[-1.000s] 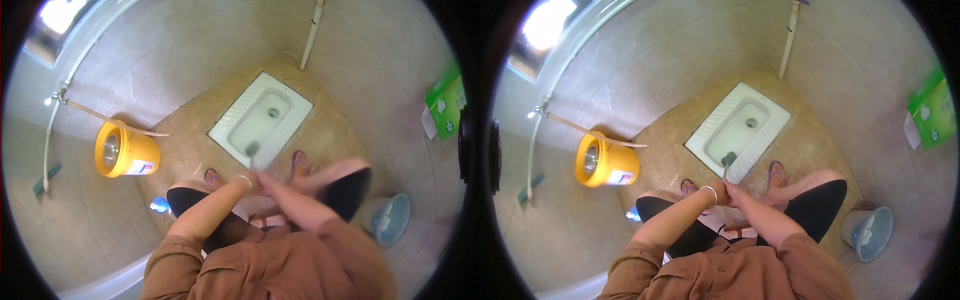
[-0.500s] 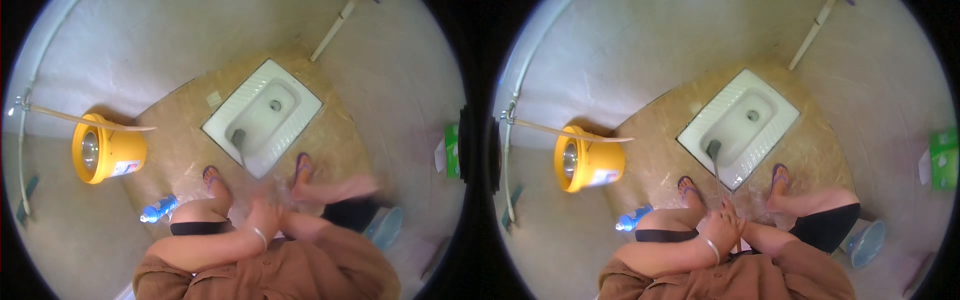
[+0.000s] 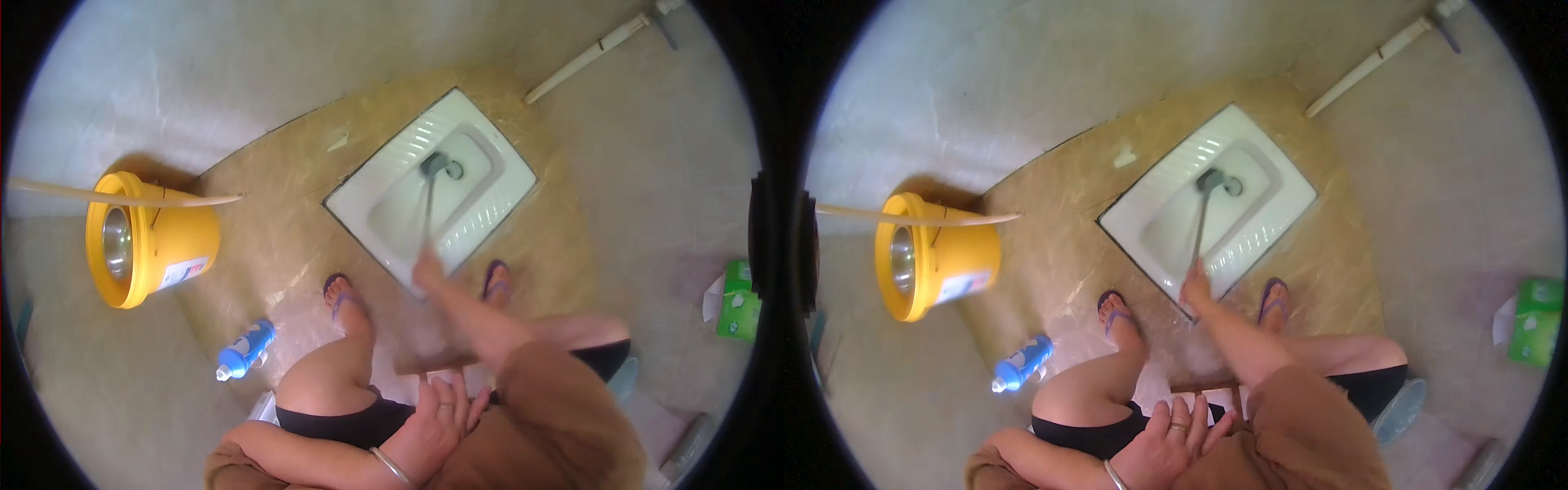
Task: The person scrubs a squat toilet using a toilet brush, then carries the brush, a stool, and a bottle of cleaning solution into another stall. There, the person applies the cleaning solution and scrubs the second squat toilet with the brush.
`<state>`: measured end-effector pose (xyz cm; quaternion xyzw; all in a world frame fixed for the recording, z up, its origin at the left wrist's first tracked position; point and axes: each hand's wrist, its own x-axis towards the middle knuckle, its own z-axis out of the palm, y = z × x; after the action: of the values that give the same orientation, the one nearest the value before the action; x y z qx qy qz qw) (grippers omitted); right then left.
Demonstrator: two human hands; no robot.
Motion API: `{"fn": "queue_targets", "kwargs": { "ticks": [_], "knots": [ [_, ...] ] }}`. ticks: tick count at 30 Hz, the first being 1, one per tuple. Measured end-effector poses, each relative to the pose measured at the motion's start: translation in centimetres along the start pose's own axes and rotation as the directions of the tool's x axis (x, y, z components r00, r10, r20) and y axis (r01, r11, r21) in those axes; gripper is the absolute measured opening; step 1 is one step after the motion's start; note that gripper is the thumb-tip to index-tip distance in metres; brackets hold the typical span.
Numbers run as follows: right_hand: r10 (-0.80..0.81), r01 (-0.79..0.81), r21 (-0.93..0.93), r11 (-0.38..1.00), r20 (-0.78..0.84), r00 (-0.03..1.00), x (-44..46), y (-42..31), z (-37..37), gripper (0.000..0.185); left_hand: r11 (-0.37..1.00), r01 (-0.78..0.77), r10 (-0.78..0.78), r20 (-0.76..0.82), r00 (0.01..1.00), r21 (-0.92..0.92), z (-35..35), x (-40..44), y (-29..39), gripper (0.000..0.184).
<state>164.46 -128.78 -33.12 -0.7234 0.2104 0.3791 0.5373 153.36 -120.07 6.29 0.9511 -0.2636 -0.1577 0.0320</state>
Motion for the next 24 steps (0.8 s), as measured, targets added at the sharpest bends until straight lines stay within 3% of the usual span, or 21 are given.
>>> {"fn": "queue_targets", "kwargs": {
  "ticks": [1,3,5,6,8,9,12,13,16,18,20,21,23,24],
  "knots": [
    [-0.012,0.009,-0.154,0.988,-0.024,1.0,-1.8,2.5,1.1,0.051,1.0,-0.007,0.007,-0.015,1.0,0.003,-0.2,-0.1,-0.2,0.046],
    [-0.078,0.083,-0.043,0.996,0.098,0.992,-2.9,13.8,2.6,0.051,1.0,-0.023,0.023,0.027,0.999,-0.012,-0.3,-0.1,-0.3,0.046],
    [-0.316,0.327,-0.018,0.945,0.212,0.925,-5.8,13.4,2.4,0.052,1.0,-0.019,0.019,0.028,0.999,-0.014,-0.2,-0.1,-0.1,0.046],
    [-0.692,0.709,-0.026,0.704,0.196,0.694,-5.4,12.5,2.1,0.052,1.0,-0.009,0.009,0.007,1.0,-0.003,-0.1,-0.2,0.0,0.046],
    [-0.543,0.55,-0.045,0.834,0.111,0.832,-3.2,9.2,1.6,0.052,0.999,-0.032,0.032,0.013,0.999,0.007,0.1,-0.8,0.2,0.047],
    [0.068,-0.068,-0.008,0.998,0.064,0.996,-1.4,3.7,0.9,0.052,0.999,-0.054,0.053,0.031,0.998,0.004,-0.3,-1.0,0.0,0.047],
    [0.007,-0.008,-0.097,0.995,-0.015,1.0,5.1,-4.1,-5.1,0.055,0.999,-0.043,0.044,0.062,0.997,-0.011,-0.4,-1.3,0.1,0.048],
    [0.141,-0.14,0.138,0.981,0.004,0.99,6.4,-5.5,-6.2,0.055,0.999,-0.029,0.03,0.07,0.997,-0.013,-0.3,-1.4,0.1,0.048],
    [-0.055,0.04,-0.385,0.922,-0.028,0.998,4.1,-2.3,-4.5,0.053,1.0,-0.025,0.025,0.034,0.999,-0.015,-0.2,-1.2,-0.1,0.048],
    [-0.177,0.149,-0.443,0.884,-0.021,0.984,0.2,1.3,-2.8,0.054,0.999,-0.021,0.021,-0.014,1.0,-0.032,0.3,-0.7,-0.2,0.048],
    [-0.411,0.37,-0.431,0.823,-0.001,0.912,-4.0,3.8,-1.3,0.054,0.999,-0.009,0.008,-0.022,1.0,-0.041,0.4,0.0,-0.4,0.048],
    [-0.346,0.324,-0.382,0.866,0.01,0.938,-4.4,3.6,-1.0,0.054,0.999,-0.006,0.006,-0.005,1.0,-0.042,0.3,0.3,-0.5,0.048],
    [0.109,-0.104,-0.07,0.992,0.065,0.992,-1.9,1.5,-1.0,0.055,0.999,-0.019,0.021,0.044,0.999,-0.051,0.3,0.4,-0.4,0.048],
    [0.024,-0.025,-0.157,0.987,-0.012,1.0,0.9,0.6,-1.5,0.052,0.998,-0.027,0.031,0.063,0.998,-0.052,0.2,0.5,-0.6,0.048]
  ]
}}
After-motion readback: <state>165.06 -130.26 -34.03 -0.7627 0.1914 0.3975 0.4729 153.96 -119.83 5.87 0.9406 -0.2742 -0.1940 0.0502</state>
